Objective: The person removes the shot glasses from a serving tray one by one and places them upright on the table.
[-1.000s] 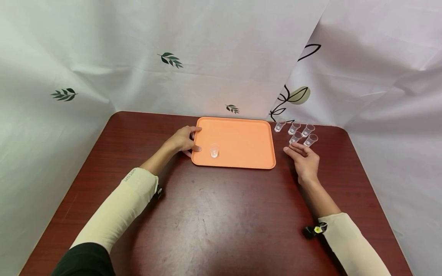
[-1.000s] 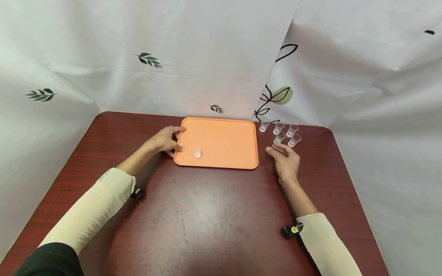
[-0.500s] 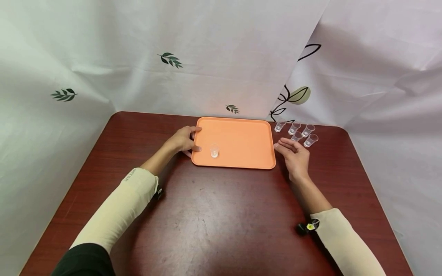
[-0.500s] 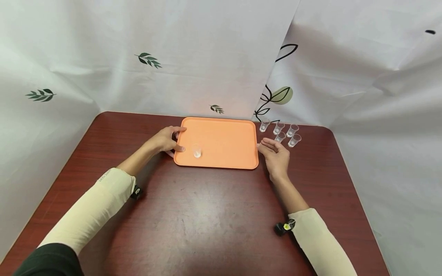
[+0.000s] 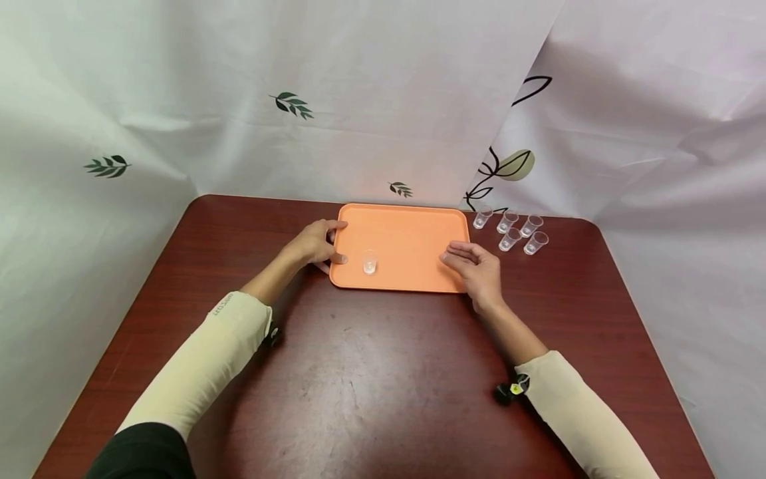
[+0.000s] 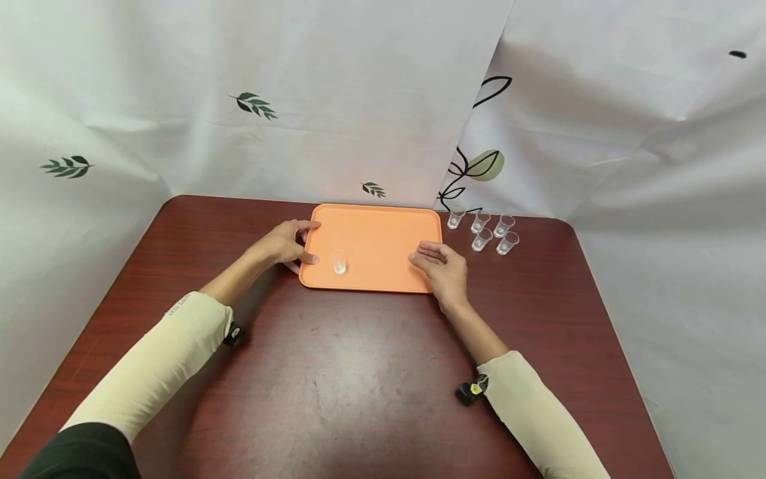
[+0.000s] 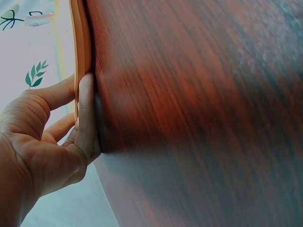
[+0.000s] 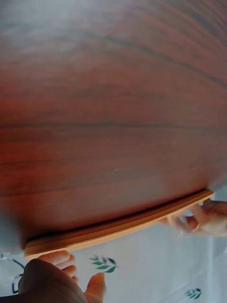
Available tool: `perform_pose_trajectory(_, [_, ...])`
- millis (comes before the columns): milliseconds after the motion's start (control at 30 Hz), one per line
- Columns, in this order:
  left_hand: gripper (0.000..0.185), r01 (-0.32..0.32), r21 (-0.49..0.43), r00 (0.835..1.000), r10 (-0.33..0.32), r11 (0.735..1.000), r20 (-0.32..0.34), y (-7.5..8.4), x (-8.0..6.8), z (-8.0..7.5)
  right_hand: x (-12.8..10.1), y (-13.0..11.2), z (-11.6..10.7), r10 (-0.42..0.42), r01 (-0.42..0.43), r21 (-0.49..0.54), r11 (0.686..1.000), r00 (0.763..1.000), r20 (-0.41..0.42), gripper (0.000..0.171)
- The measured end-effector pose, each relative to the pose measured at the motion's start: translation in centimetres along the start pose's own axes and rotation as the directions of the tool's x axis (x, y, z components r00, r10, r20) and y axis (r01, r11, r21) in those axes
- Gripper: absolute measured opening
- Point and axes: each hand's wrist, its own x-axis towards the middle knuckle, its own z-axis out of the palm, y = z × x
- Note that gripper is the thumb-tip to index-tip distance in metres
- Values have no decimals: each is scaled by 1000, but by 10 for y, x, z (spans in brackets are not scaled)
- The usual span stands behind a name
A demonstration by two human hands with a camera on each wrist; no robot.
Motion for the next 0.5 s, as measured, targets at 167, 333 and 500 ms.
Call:
perform_pose_trajectory(167, [96,-1,-5,1000,1,1000,1,0,0,0,-6,-1,18,20,-19,-12,1000,997,73,44])
perform_pose_trajectory(333, [97,-1,-17,1000,1,1000,-2,0,0,0,-10,0,36,16,-17,3,1000,990,142,44])
perform_pose_trajectory(500, [96,-7,-5,1000,7,1000,-1,0,-1,0,-12,1,51,18,-19,2,1000,982,190,45])
